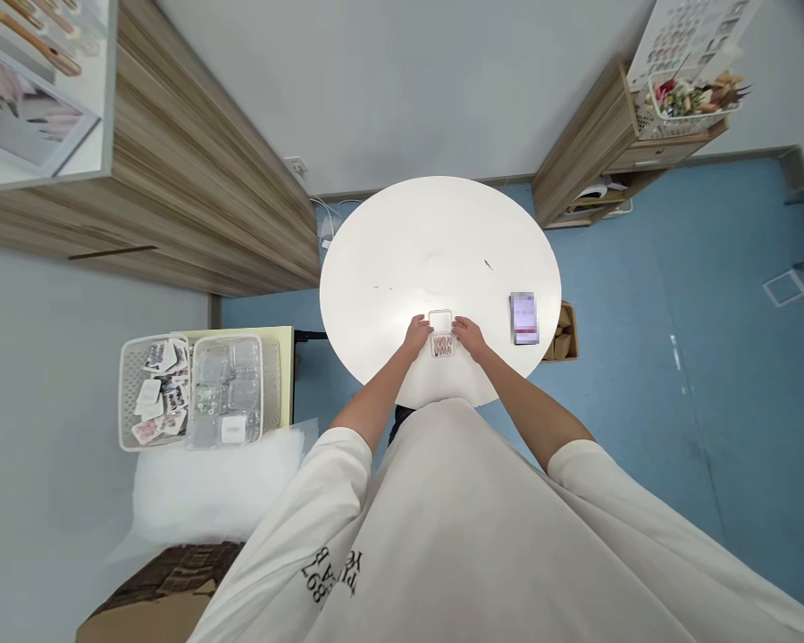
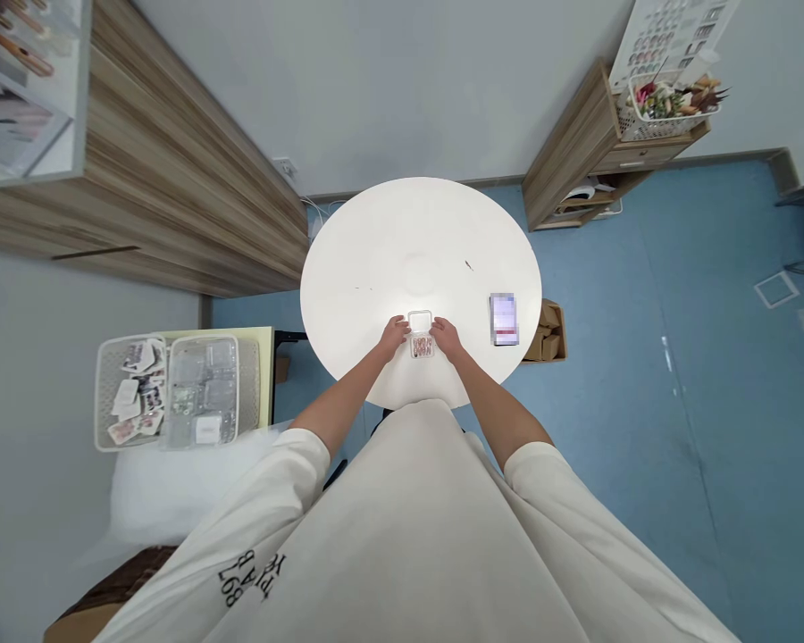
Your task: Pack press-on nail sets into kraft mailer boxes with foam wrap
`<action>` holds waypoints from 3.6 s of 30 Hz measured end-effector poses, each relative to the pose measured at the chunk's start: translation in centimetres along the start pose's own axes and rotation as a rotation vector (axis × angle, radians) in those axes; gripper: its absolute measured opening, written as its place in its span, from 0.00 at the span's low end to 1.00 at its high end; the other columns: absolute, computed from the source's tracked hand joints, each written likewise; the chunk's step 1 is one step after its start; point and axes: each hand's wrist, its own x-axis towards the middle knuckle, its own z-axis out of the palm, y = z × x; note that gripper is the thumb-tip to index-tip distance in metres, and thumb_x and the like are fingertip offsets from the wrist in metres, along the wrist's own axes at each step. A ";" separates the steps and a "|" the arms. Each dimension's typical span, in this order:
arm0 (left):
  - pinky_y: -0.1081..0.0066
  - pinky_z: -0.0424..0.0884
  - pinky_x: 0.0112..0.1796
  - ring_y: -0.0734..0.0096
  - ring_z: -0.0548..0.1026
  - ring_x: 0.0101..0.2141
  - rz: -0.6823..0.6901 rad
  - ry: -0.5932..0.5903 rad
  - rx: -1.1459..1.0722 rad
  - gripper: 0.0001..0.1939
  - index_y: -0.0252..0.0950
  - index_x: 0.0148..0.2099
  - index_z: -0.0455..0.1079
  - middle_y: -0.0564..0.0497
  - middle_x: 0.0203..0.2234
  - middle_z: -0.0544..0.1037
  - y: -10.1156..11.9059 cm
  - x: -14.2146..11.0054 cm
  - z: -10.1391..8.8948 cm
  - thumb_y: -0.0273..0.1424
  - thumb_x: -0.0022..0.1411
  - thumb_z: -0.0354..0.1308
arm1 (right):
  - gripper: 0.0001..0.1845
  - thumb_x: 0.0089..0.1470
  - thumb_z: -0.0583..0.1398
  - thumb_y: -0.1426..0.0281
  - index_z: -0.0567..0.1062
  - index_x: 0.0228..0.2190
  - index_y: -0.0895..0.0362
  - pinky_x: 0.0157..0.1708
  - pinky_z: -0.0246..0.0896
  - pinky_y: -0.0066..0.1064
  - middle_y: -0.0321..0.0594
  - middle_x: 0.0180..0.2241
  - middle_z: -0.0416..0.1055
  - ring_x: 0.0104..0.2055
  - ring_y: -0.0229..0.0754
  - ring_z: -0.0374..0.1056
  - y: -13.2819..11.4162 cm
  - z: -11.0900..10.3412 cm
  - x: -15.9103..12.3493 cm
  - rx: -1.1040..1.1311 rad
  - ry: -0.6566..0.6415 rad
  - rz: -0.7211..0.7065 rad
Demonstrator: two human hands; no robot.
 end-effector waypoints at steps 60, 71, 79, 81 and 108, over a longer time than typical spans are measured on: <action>0.49 0.52 0.63 0.47 0.57 0.67 0.510 -0.276 1.178 0.36 0.40 0.72 0.51 0.44 0.73 0.44 -6.0 -8.0 -2.2 0.25 0.62 0.51 | 0.40 0.59 0.51 0.70 0.48 0.71 0.61 0.63 0.49 0.47 0.53 0.72 0.43 0.70 0.58 0.47 3.8 1.3 -7.0 -1.362 -0.278 -0.341; 0.46 0.37 0.67 0.46 0.45 0.71 0.460 -0.122 1.214 0.41 0.40 0.75 0.43 0.45 0.73 0.47 -6.5 -7.5 -11.2 0.25 0.63 0.50 | 0.45 0.57 0.52 0.69 0.43 0.72 0.57 0.66 0.42 0.51 0.48 0.73 0.38 0.72 0.58 0.41 1.7 10.7 -6.1 -1.384 -0.375 -0.390; 0.45 0.39 0.67 0.44 0.43 0.71 0.330 -0.045 1.165 0.42 0.36 0.75 0.44 0.39 0.73 0.46 -6.4 -6.6 -19.2 0.24 0.60 0.50 | 0.46 0.57 0.53 0.66 0.42 0.72 0.56 0.67 0.40 0.52 0.46 0.73 0.40 0.72 0.59 0.40 0.1 18.2 -5.1 -1.373 -0.389 -0.397; 0.45 0.38 0.67 0.46 0.40 0.72 0.373 -0.042 1.160 0.42 0.36 0.75 0.44 0.41 0.74 0.42 -6.3 -6.7 -20.6 0.23 0.60 0.50 | 0.45 0.57 0.53 0.66 0.43 0.72 0.57 0.67 0.41 0.52 0.48 0.73 0.39 0.72 0.58 0.40 0.0 19.7 -5.0 -1.395 -0.386 -0.395; 0.45 0.37 0.67 0.44 0.42 0.71 0.491 0.076 1.035 0.41 0.38 0.75 0.44 0.41 0.74 0.41 -9.9 -13.9 -18.6 0.28 0.62 0.52 | 0.37 0.63 0.52 0.65 0.50 0.70 0.56 0.65 0.46 0.49 0.50 0.73 0.41 0.71 0.59 0.44 1.9 16.0 -11.4 -1.442 -0.249 -0.490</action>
